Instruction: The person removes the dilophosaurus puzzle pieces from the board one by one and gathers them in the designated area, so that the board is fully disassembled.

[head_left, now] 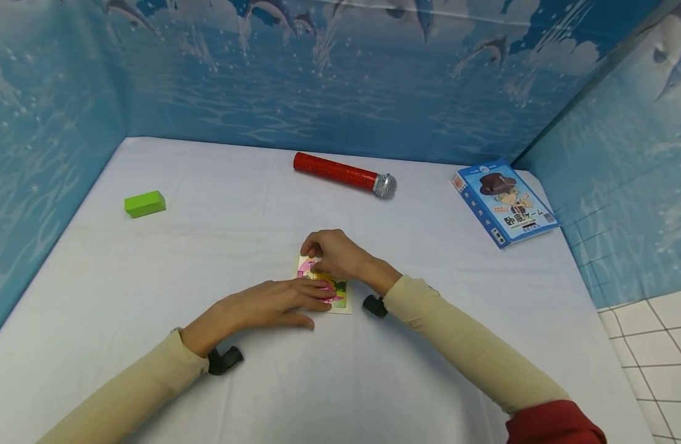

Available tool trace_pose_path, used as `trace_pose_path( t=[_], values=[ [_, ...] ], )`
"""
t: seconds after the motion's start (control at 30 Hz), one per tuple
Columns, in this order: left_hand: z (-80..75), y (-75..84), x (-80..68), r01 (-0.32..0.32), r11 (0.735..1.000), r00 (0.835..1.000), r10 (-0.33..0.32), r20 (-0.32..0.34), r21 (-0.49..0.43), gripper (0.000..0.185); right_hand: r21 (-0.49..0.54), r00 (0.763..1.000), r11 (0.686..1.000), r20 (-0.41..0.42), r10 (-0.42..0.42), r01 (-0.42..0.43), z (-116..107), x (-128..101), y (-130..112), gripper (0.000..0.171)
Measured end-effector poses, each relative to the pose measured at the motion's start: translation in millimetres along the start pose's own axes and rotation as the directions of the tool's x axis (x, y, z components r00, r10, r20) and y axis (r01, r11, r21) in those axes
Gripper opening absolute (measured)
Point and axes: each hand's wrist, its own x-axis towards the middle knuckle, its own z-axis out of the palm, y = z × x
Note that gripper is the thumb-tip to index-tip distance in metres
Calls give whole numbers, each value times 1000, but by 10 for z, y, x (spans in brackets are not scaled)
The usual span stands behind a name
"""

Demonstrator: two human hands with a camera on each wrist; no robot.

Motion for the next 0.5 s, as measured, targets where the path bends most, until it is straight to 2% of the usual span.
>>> trace_pose_path(
  t=[0.2,0.5],
  values=[
    [7,20,2,12,999,1000,-13,24,38,60,5,1000,1000,11,-10,10,-9,0,8,29],
    [8,42,14,27,999,999,-28,29,34,61,28,998,998,-29,-56,57,3,-10,26,26]
  ],
)
